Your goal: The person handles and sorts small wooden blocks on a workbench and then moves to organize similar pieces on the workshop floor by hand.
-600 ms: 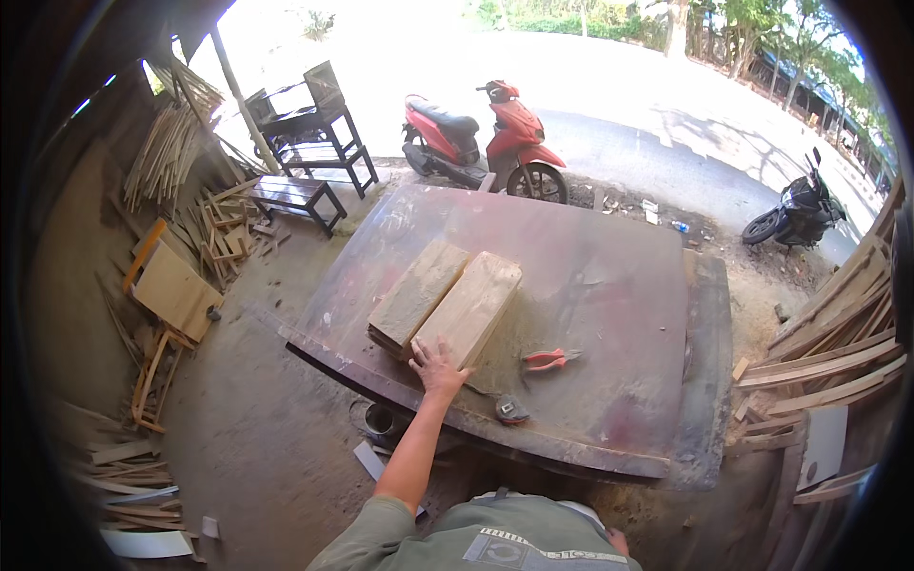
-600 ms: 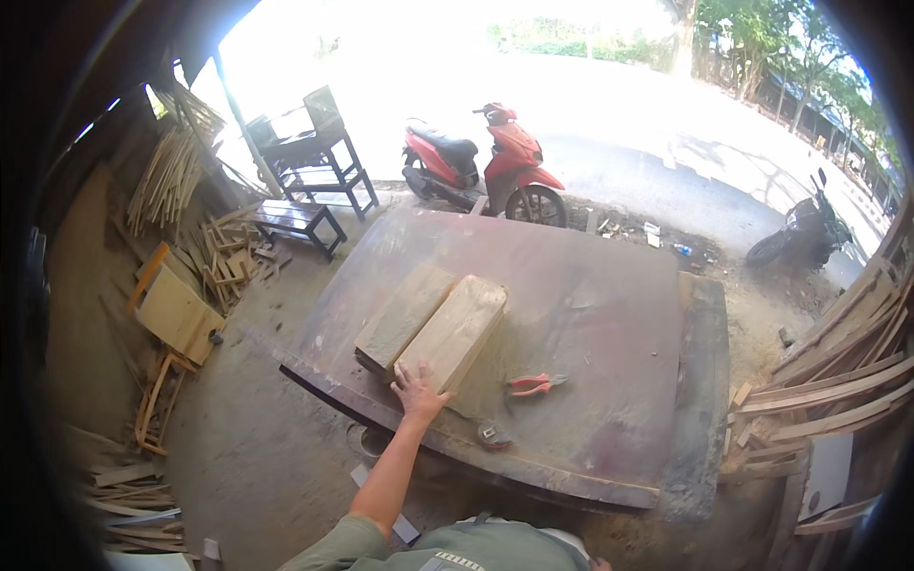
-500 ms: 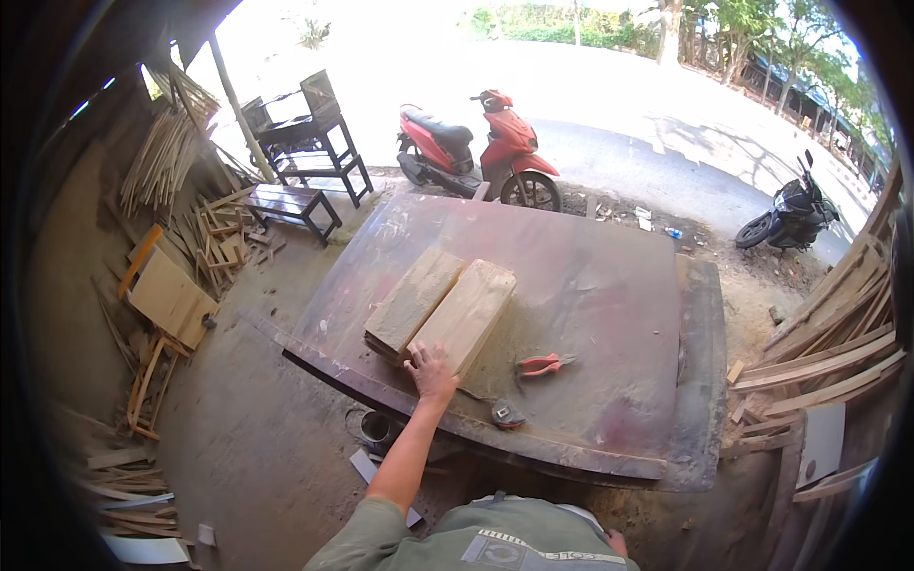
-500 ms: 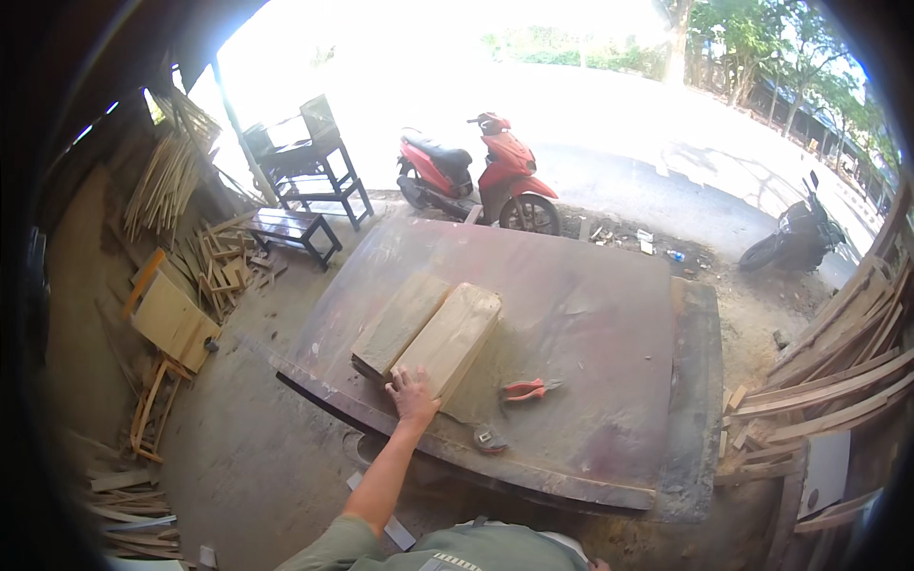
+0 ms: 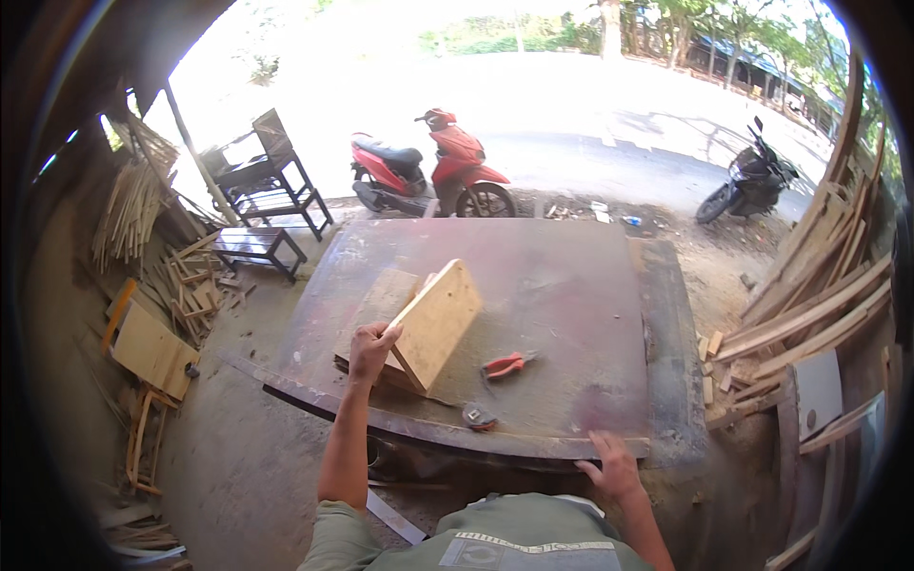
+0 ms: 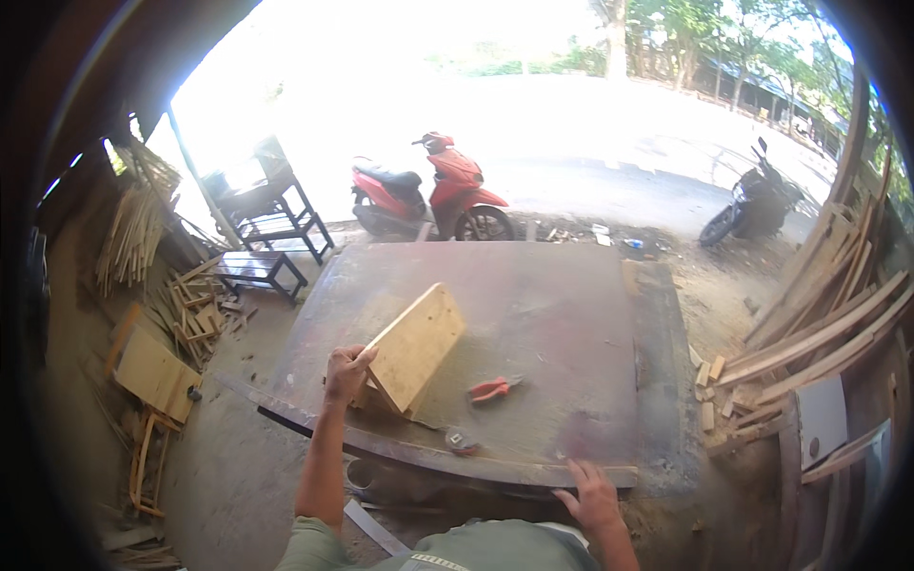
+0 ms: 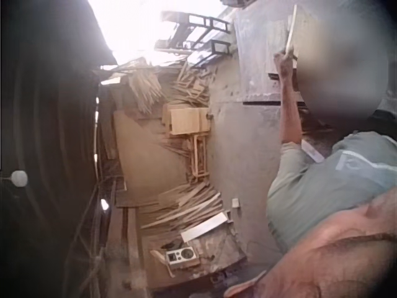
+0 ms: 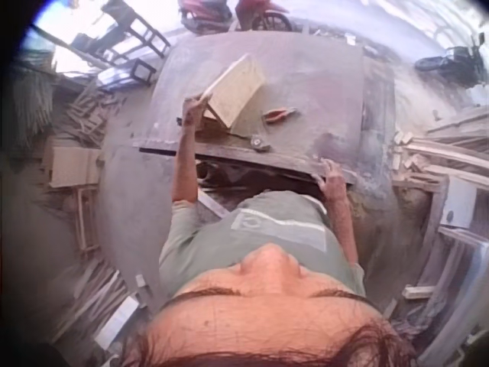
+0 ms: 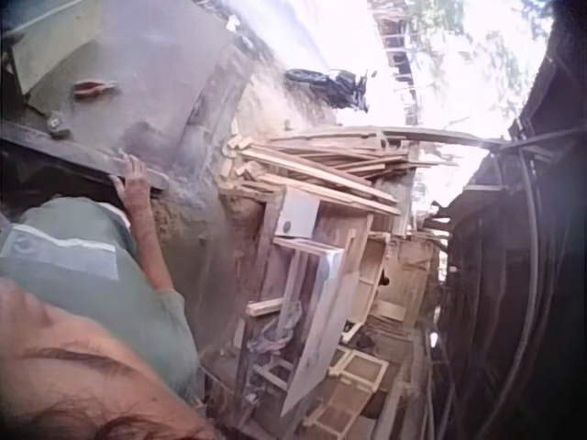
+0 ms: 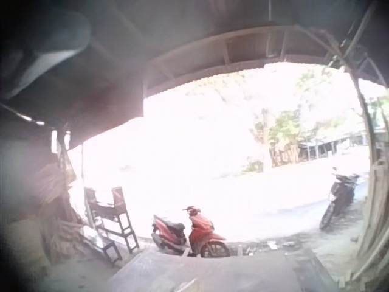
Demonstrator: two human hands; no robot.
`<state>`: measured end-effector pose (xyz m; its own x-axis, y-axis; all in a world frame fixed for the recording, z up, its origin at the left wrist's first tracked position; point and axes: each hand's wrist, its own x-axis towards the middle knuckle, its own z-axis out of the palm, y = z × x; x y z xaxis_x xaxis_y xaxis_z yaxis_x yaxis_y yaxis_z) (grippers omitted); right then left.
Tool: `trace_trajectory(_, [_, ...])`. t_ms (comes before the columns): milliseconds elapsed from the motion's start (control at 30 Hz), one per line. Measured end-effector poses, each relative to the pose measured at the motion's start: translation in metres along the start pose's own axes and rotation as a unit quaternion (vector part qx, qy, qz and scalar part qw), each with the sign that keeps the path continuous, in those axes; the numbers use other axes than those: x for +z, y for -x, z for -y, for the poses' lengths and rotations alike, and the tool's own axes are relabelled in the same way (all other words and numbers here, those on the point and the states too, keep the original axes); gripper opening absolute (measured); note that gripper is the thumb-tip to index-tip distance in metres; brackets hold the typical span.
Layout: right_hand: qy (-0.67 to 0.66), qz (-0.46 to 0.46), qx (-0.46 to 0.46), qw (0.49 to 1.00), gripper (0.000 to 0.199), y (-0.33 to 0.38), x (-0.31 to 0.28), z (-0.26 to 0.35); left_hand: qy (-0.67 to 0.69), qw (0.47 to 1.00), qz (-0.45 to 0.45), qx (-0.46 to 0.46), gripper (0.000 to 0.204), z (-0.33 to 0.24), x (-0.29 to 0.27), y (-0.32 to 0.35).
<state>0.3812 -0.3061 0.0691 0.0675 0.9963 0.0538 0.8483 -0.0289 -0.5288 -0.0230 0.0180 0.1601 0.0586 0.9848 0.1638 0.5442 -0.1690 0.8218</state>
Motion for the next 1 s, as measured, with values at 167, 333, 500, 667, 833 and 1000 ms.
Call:
trace_trajectory(167, [0.067,-0.059,-0.239,0.967,0.108,-0.088,-0.039,0.041,0.247,0.945,0.213,-0.02,0.039,-0.012,0.067,0.034])
trace_trajectory(333, [0.205,0.117,-0.258,0.937,0.132,-0.119,-0.046,0.02,0.274,0.907,0.315,0.046,0.04,-0.009,0.197,0.063])
trace_trajectory(500, [0.209,0.158,-0.233,0.937,0.137,-0.095,-0.041,-0.043,0.283,0.849,0.438,-0.088,0.042,-0.029,0.262,0.088])
trace_trajectory(667, [0.289,0.183,-0.166,0.925,0.137,-0.085,-0.036,-0.131,0.233,0.896,0.368,-0.084,0.044,-0.015,0.276,0.134])
trace_trajectory(833, [0.305,0.237,-0.122,0.914,0.131,-0.107,-0.028,-0.195,0.295,0.842,0.36,-0.271,0.042,0.058,0.235,0.194])
trace_trajectory(1000, [0.243,0.277,-0.143,0.918,0.126,-0.114,0.002,-0.224,0.358,0.802,0.238,-0.414,0.047,0.154,0.191,0.298])
